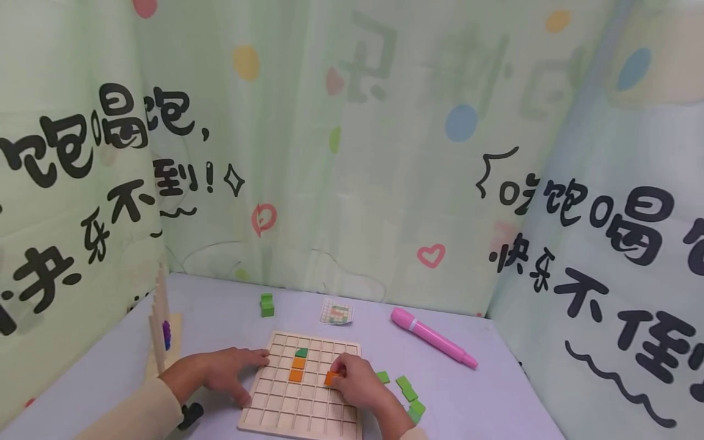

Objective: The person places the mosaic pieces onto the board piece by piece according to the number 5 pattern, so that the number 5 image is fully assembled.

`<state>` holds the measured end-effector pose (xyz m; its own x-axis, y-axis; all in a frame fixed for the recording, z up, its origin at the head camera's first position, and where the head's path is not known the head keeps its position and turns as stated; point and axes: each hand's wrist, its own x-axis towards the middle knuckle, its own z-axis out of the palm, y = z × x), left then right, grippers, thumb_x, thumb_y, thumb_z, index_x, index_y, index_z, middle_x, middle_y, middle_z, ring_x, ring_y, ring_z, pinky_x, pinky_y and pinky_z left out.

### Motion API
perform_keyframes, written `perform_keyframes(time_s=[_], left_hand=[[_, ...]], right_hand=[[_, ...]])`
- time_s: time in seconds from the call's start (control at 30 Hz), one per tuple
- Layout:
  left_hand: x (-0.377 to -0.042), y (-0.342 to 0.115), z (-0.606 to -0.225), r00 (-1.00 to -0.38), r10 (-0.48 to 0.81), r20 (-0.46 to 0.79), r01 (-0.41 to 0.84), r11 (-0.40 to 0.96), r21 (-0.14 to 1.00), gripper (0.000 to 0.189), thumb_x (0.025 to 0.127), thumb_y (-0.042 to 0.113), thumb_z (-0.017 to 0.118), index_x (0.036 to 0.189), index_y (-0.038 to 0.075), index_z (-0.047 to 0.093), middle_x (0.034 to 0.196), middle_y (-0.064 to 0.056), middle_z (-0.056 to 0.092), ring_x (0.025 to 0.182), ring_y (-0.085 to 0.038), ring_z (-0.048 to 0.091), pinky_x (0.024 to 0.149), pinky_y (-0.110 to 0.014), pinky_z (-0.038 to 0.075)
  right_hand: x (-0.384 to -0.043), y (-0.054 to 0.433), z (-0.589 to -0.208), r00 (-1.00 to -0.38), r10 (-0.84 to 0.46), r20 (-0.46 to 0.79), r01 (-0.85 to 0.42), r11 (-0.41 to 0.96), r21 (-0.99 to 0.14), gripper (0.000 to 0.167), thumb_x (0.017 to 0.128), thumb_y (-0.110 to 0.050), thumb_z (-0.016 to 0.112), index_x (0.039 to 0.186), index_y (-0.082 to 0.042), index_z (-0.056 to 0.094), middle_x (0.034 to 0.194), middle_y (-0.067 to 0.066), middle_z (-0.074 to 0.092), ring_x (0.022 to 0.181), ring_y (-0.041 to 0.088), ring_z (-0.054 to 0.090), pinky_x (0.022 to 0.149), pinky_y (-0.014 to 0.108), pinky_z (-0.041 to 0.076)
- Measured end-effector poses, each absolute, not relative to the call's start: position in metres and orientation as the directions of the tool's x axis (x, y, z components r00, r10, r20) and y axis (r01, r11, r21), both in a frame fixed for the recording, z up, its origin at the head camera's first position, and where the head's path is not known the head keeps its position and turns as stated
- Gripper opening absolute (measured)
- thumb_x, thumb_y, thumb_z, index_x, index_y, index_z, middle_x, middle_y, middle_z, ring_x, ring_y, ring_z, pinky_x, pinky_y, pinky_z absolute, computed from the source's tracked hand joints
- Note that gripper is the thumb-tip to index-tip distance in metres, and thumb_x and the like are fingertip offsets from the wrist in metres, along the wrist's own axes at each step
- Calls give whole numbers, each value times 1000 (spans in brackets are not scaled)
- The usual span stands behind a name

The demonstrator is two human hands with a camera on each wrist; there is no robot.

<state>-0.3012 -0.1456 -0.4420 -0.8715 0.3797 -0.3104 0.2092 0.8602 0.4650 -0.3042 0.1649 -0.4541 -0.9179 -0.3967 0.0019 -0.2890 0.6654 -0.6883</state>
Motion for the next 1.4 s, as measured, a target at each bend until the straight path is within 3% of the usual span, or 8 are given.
perform_keyframes(time_s=[0.37, 1.4], left_hand=[[-303, -144, -443, -875, 368, -315, 199, 866, 458, 75, 78, 30, 92, 146, 24, 60, 162, 9, 45, 152, -33, 39, 122, -59, 33], [-303, -143, -442, -877, 363, -316, 207, 877, 434, 74, 79, 30, 92, 145, 24, 59, 161, 8, 46, 151, -33, 40, 122, -58, 33]], right_hand=[[-311, 137, -455, -871, -490, 18, -369, 631, -682, 6, 94, -2, 64, 96, -7, 69, 80, -1, 60, 72, 13, 51, 63, 26, 41], [-317, 120, -453, -890, -456, -2, -356, 697, -623, 6, 93, -2, 70, 90, -8, 69, 79, -2, 60, 72, 14, 52, 63, 27, 43]])
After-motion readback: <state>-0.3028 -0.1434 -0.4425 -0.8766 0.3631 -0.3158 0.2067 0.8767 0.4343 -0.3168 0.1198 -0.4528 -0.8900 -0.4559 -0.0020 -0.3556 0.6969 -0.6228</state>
